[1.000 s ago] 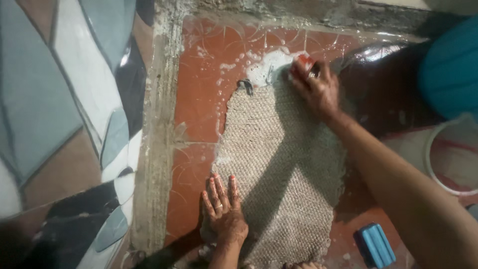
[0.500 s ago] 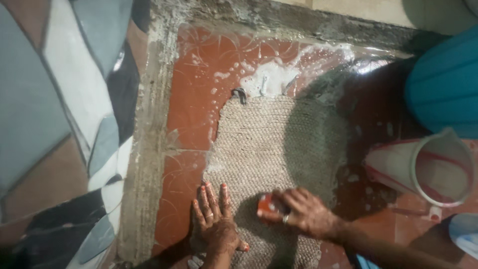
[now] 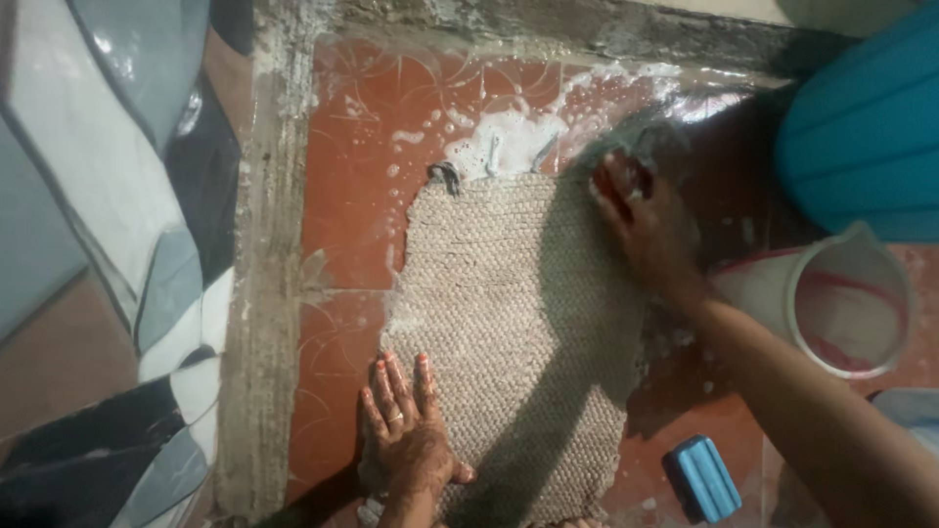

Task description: The person washes a mat on a tiled floor by applying soap, scrubbing it with their hands and a brush, and then wringing the water out.

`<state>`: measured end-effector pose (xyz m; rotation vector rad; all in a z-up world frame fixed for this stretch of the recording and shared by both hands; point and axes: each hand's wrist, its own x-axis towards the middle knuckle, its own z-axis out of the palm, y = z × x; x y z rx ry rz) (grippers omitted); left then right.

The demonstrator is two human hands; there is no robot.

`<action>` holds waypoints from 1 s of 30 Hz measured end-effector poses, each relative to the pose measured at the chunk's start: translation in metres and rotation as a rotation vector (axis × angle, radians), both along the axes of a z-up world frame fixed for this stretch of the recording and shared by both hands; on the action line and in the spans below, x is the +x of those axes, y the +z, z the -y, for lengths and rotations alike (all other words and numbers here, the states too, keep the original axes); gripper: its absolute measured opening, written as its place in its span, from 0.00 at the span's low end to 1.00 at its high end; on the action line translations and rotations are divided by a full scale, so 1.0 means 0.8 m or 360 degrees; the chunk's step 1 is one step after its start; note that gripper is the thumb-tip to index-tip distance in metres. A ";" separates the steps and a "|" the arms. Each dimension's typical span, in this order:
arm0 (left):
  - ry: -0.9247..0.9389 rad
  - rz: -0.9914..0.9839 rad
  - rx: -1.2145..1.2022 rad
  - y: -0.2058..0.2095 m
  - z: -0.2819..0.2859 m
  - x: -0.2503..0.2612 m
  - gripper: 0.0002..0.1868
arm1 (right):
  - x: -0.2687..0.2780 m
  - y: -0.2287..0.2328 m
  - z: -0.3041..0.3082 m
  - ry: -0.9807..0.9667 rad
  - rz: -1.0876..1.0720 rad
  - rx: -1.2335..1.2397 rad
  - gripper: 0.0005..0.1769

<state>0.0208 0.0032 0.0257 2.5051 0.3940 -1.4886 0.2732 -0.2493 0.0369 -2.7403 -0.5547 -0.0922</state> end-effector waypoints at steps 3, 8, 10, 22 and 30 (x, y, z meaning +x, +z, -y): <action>-0.0013 0.0055 0.0089 -0.023 0.009 -0.012 0.89 | 0.048 -0.032 0.018 0.0051 0.0316 -0.0089 0.28; -0.0310 0.1017 0.0662 -0.064 0.015 -0.042 0.85 | 0.089 -0.026 0.040 -0.0106 0.0297 -0.0168 0.27; -0.0293 0.1159 0.0721 -0.051 0.013 -0.033 0.85 | 0.061 -0.008 0.027 0.0064 0.0455 0.0156 0.18; 0.0004 0.0111 0.0079 -0.004 0.007 -0.004 0.96 | -0.153 -0.011 -0.029 0.0637 -0.1016 0.0120 0.23; -0.0012 -0.0180 0.0037 -0.002 0.005 0.005 0.83 | 0.023 -0.024 0.015 0.0124 -0.0010 0.0102 0.32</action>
